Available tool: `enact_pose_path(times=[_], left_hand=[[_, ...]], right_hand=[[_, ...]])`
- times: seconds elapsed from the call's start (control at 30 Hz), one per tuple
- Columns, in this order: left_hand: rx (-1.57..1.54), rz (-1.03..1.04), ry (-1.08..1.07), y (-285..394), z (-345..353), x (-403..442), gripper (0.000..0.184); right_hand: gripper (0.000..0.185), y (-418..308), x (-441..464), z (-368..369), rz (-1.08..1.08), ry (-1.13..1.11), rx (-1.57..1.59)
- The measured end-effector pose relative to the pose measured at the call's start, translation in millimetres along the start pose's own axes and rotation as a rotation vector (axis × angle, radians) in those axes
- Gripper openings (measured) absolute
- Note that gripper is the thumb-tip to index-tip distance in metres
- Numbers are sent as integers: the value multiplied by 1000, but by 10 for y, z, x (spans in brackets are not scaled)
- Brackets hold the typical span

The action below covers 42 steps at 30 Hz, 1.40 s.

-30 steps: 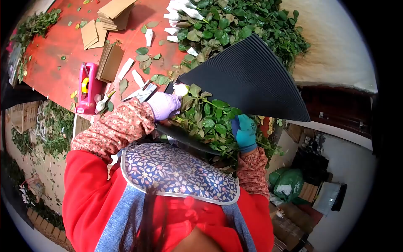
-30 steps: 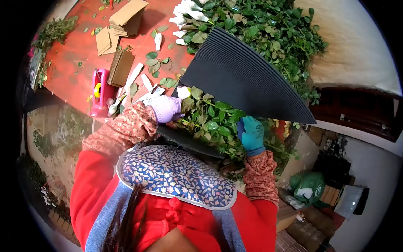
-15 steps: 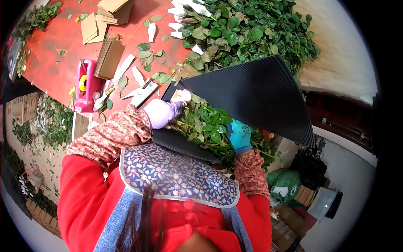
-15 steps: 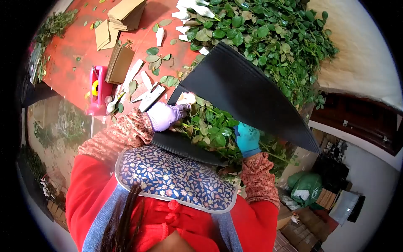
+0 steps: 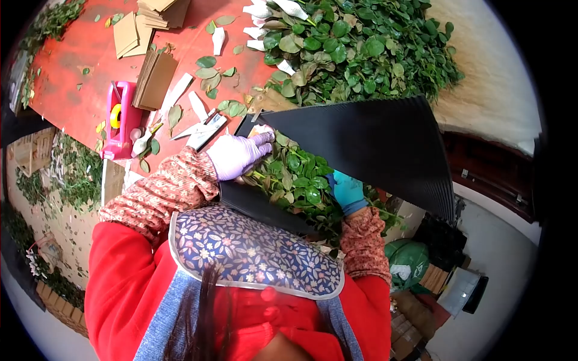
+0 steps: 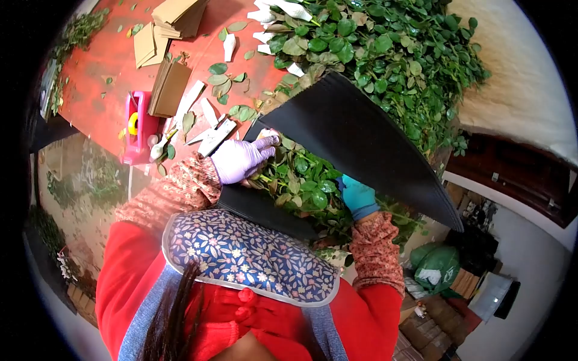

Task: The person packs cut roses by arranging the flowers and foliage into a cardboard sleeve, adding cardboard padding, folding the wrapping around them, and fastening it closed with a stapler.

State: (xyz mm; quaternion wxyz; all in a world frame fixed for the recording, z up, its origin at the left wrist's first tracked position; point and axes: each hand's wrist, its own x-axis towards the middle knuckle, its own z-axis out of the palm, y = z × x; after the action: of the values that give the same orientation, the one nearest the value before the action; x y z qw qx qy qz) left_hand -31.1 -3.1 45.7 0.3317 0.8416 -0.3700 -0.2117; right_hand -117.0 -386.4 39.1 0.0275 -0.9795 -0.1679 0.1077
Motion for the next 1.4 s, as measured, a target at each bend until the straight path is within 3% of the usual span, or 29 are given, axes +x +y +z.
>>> enact_pose_path(times=[0.03,0.13,0.2,0.23,0.33,0.43,0.5,0.57,0.63,0.67,0.7,0.73,0.8,0.83,0.9,0.93,1.03,1.1,1.17,1.2,1.23,1.27,1.33,1.4], left_hand=[[-97,-177,-108,10,2,25,44],[-104,-234,-88,64,-20,19,43],[-100,-266,-78,102,10,36,43],[-142,-298,-69,123,12,30,42],[-169,-327,-54,130,-17,30,41],[-228,-357,-76,85,-41,53,38],[-367,-410,-113,102,-99,92,35],[-550,-521,-199,198,-242,128,34],[-404,-376,-177,85,-158,121,39],[-178,-303,-181,81,-246,118,39],[-177,-299,-288,180,-457,109,30],[-391,-232,-140,41,-289,63,31],[-231,101,155,-214,-236,-122,39],[-172,141,247,-314,-224,-201,34],[-172,38,303,-282,-345,-383,32],[-69,42,410,-406,-266,-478,27],[-15,-139,346,-314,-341,-661,23],[-33,-24,349,-176,-406,-611,22],[23,74,277,-117,-369,-542,23],[28,160,270,-121,-295,-494,23],[33,248,264,-112,-225,-431,24],[-193,187,209,-44,-154,-364,26],[-55,178,87,-64,-13,-276,27],[32,192,20,-149,31,-189,33]], right_hand=[[27,3,0,-27,-2,-4,0],[28,-41,74,-167,-75,109,28],[32,-46,150,-236,121,-157,106],[32,6,115,-118,123,-155,108],[37,241,10,431,189,-65,94],[41,264,-25,531,212,116,188],[44,71,57,84,98,-162,19],[45,-26,98,-127,76,-70,-15],[45,-102,129,-349,45,25,-49],[43,-149,144,-470,44,52,-72],[40,-206,147,-584,46,79,-93],[40,-255,130,-703,57,76,-88],[35,-361,51,-920,56,127,-96],[34,-428,7,-1019,60,141,-95],[31,-495,-57,-1180,183,13,146],[30,-552,-69,-1145,143,27,289],[30,-948,66,-1217,21,-7,404],[36,-1169,253,-1164,-15,30,548],[43,-1269,427,-1080,-89,-36,306],[47,-1338,539,-1039,-37,-171,271],[46,-1381,610,-953,-97,-85,156],[45,-1414,712,-828,-83,-127,145],[43,-1382,819,-568,-37,-148,147],[43,-1355,877,-363,-122,-182,113]])
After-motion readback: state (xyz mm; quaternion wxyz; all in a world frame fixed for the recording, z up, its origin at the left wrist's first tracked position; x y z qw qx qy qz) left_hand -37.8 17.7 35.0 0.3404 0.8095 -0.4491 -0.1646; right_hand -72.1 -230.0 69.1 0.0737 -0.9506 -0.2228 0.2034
